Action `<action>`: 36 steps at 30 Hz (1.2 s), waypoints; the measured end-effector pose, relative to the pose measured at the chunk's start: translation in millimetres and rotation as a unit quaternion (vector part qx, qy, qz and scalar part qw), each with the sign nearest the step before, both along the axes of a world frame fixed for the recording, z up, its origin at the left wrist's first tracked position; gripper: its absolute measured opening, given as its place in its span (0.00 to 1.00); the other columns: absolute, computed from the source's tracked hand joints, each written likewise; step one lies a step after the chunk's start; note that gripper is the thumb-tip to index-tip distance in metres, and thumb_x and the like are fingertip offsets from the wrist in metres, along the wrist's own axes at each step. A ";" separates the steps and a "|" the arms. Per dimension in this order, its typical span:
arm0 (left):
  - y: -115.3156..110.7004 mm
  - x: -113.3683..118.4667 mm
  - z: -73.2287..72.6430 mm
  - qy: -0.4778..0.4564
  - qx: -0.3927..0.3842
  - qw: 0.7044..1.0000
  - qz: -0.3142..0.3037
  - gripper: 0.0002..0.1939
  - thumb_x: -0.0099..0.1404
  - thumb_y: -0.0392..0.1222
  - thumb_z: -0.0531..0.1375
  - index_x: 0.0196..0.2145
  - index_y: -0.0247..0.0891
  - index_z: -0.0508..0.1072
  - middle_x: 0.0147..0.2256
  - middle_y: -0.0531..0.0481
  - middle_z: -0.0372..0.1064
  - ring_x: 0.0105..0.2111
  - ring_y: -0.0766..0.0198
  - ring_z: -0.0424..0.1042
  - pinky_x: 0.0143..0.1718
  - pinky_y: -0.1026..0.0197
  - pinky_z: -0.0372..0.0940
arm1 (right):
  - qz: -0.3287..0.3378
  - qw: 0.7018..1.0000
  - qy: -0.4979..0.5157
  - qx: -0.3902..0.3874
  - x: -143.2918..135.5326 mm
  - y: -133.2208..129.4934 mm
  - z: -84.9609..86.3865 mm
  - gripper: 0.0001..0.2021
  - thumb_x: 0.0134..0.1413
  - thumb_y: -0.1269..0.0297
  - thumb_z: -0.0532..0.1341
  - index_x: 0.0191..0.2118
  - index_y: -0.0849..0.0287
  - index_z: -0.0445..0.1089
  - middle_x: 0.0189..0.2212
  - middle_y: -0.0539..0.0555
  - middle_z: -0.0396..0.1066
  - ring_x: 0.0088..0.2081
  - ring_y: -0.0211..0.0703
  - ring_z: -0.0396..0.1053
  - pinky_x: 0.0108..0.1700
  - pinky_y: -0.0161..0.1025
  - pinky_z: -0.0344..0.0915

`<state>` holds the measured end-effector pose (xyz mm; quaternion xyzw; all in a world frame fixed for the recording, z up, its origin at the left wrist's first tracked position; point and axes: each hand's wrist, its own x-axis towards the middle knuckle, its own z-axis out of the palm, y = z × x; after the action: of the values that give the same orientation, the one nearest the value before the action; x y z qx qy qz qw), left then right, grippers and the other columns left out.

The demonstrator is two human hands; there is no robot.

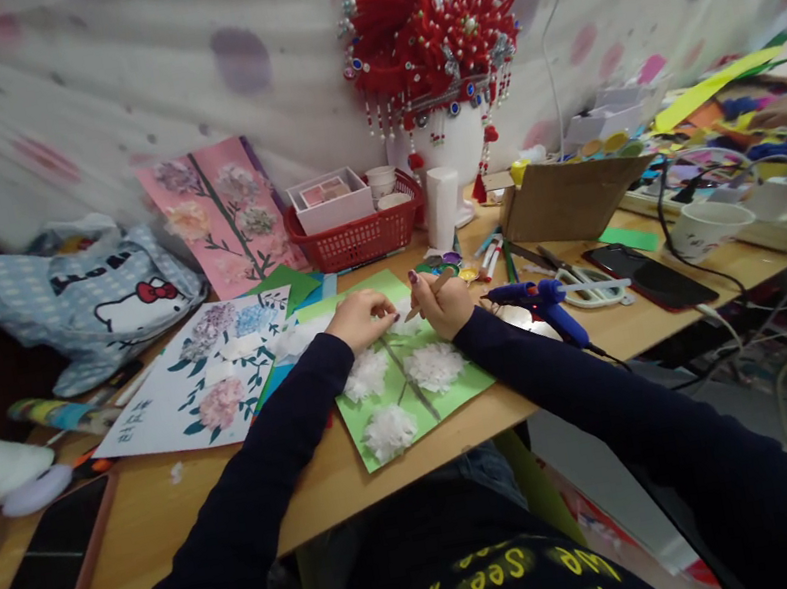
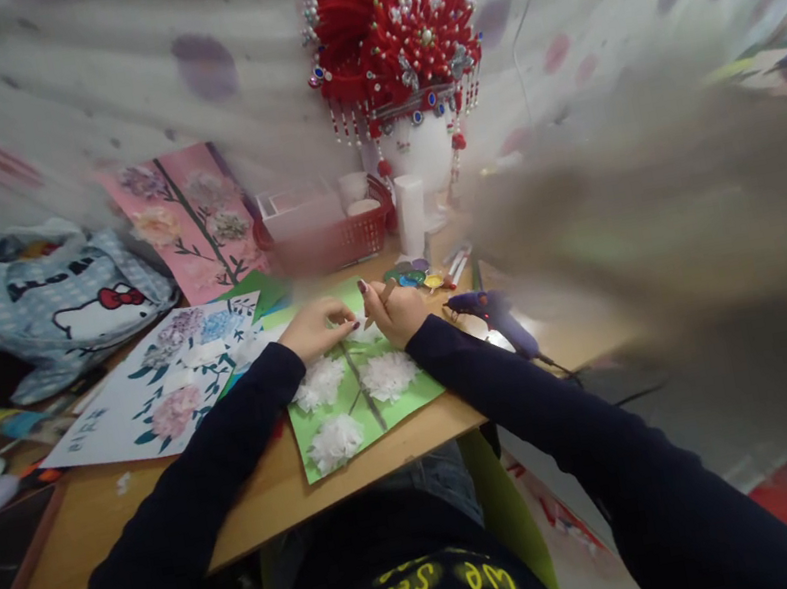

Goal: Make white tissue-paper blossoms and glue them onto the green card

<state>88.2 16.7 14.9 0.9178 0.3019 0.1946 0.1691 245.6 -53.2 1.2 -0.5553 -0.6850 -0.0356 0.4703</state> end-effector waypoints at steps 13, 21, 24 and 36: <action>12.5 -14.8 -0.5 0.133 0.046 0.988 0.055 0.27 0.52 0.30 0.53 0.52 0.36 0.67 0.55 0.41 0.61 0.55 0.50 0.59 0.55 0.49 0.53 | -0.005 0.997 -0.067 -0.031 0.3 3.0 -4.2 0.25 0.63 0.55 0.41 0.23 0.59 0.66 0.16 0.52 0.66 0.20 0.36 0.64 0.26 0.32 0.56; 7.4 -13.4 -6.4 0.220 0.038 0.972 0.069 0.25 0.50 0.28 0.52 0.44 0.44 0.73 0.57 0.49 0.61 0.56 0.47 0.57 0.53 0.43 0.48 | -0.012 0.988 -0.136 -0.066 -2.3 5.5 -5.2 0.22 0.63 0.58 0.43 0.24 0.59 0.67 0.19 0.55 0.68 0.22 0.39 0.65 0.28 0.35 0.57; 5.0 -12.8 -4.4 0.222 0.056 0.972 0.061 0.23 0.50 0.29 0.53 0.43 0.42 0.73 0.55 0.48 0.63 0.54 0.47 0.58 0.53 0.43 0.49 | -0.007 0.987 -0.142 -0.075 -3.3 5.8 -4.6 0.21 0.62 0.58 0.44 0.24 0.58 0.66 0.20 0.56 0.69 0.24 0.40 0.66 0.29 0.35 0.58; 12.2 -14.6 -7.3 0.188 0.025 0.980 0.052 0.22 0.48 0.30 0.56 0.41 0.42 0.74 0.50 0.45 0.68 0.51 0.51 0.62 0.53 0.51 0.52 | 0.008 0.990 -0.109 -0.084 -4.1 10.1 -5.2 0.22 0.63 0.54 0.43 0.24 0.57 0.63 0.19 0.54 0.68 0.21 0.37 0.65 0.28 0.34 0.58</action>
<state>73.6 28.9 7.5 0.9249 0.3708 0.0343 0.0763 241.4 -43.1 -4.1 -0.5799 -0.7375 -0.0341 0.3444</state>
